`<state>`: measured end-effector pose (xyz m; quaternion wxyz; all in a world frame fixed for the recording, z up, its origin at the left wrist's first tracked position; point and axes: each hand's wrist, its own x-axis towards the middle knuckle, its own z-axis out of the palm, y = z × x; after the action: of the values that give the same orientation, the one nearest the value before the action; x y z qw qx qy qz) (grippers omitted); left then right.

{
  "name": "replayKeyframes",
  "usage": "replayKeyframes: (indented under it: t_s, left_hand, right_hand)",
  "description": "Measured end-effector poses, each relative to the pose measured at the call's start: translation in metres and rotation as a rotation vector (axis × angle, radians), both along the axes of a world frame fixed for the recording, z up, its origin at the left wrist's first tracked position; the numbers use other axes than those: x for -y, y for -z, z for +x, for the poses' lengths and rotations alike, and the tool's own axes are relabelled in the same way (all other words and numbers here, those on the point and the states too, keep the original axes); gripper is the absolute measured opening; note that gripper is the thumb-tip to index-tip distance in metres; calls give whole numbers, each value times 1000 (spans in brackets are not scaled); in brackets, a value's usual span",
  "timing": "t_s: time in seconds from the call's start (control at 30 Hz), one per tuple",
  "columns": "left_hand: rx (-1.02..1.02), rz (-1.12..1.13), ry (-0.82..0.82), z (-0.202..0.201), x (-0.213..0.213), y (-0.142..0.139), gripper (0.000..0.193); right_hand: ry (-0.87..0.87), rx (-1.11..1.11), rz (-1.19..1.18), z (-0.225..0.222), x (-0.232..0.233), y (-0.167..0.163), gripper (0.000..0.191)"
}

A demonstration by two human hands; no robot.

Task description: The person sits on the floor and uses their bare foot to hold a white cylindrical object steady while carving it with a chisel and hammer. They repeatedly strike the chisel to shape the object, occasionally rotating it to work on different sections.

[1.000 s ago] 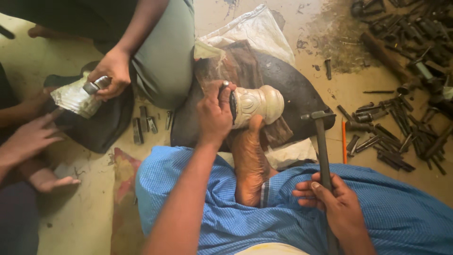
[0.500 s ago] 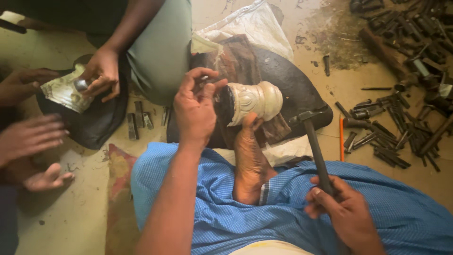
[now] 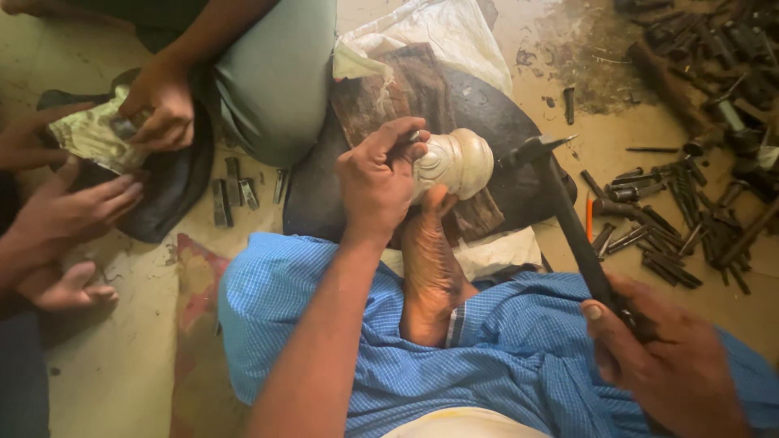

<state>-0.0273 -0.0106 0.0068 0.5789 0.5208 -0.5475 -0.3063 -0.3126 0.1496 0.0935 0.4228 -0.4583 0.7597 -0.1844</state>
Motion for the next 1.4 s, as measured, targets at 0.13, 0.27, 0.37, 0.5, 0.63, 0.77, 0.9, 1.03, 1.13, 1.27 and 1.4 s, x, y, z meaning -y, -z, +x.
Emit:
replayKeyframes:
  t_s: [0.13, 0.27, 0.37, 0.5, 0.63, 0.77, 0.9, 1.03, 1.13, 1.27, 1.4]
  left_hand:
    - [46, -70, -3, -1, -1, 4, 41]
    - [47, -94, 19, -1, -3, 6, 51]
    - [56, -72, 31, -1, -3, 6, 52]
    - [42, -111, 34, -1, -4, 6, 54]
    - [11, -100, 24, -3, -4, 8, 54]
    - [95, -113, -15, -4, -1, 8, 54]
    - [55, -98, -2, -4, 0, 9, 56]
    - [55, -125, -6, -5, -1, 10, 59]
    - [18, -145, 18, -5, -3, 12, 63]
    - [-7, -153, 39, -7, -4, 15, 67]
    - [-19, -152, 50, -7, -5, 16, 69]
  right_hand:
    - [-33, -229, 76, 4, 10, -15, 30]
    - [-60, -161, -42, 14, 19, -29, 42]
    - [-105, -227, 62, 15, 29, -39, 46]
    - [-178, -307, -82, 17, 31, -47, 54]
    - [-321, -327, -296, 20, 31, -52, 65]
    - [-419, -385, -348, 22, 38, -59, 68]
    - [-474, -382, -382, 23, 48, -65, 69]
    - [-440, -322, -362, 12, 48, -60, 69]
    - [-418, -302, -415, -4, 46, -53, 66]
    - [-177, -273, -218, -13, 57, -51, 36]
    - [-526, -375, -237, 16, 80, -52, 40]
